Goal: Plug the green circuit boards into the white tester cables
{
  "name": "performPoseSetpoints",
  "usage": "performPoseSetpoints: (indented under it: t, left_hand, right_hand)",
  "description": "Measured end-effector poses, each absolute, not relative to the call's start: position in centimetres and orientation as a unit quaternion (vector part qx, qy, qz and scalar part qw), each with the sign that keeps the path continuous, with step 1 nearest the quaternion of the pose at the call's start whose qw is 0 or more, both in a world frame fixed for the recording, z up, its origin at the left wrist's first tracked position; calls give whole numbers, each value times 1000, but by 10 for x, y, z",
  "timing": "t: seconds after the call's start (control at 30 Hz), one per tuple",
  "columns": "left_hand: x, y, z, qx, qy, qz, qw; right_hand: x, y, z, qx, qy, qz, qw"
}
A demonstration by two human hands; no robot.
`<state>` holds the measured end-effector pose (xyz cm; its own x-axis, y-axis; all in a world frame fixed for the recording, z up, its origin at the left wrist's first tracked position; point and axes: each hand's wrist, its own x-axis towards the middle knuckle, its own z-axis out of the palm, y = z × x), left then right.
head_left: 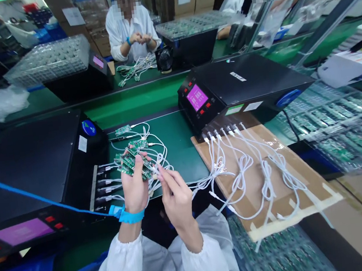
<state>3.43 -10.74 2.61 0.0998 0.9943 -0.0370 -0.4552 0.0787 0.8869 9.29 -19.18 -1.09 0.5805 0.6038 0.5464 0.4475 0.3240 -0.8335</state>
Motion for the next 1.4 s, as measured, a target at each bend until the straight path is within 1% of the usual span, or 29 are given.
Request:
performPoseSetpoints:
  t: [0.07, 0.13, 0.2, 0.27, 0.33, 0.43, 0.57, 0.67, 0.73, 0.9, 1.07, 1.4]
  left_hand:
    - [38, -109, 28, 364, 358, 575, 639]
    - [40, -110, 30, 375, 360, 581, 626]
    - [39, -110, 31, 392, 363, 580, 615]
    - [36, -111, 28, 410, 361, 565, 618]
    - [33, -113, 23, 442, 352, 530, 632]
    - [28, -117, 15, 500, 344, 484, 630]
    - [28, -123, 14, 583, 357, 479, 551]
    - [31, -126, 17, 641, 352, 479, 486]
    - [32, -127, 17, 667, 338, 468, 470]
    - [32, -128, 12, 684, 327, 452, 470]
    - [32, -128, 10, 685, 327, 444, 476]
    - [34, -129, 8, 696, 329, 436, 466]
  right_hand:
    - [96, -194, -7, -585, -401, 75, 701]
    - [105, -195, -1, -589, -342, 135, 720]
    - [117, -194, 5, -589, -308, 195, 722]
    - [128, -190, 11, -591, -302, 219, 716]
    - [134, -186, 16, -591, -301, 216, 716]
    - [135, -181, 22, -565, -293, 208, 743]
    - [130, -176, 24, -521, -294, 196, 777]
    - [130, -173, 22, -529, -311, 169, 771]
    - [130, -172, 20, -538, -318, 147, 766]
    - [133, -170, 16, -547, -308, 132, 767]
    - [138, -170, 15, -529, -340, 145, 764]
    - [140, -170, 13, -522, -331, 143, 773]
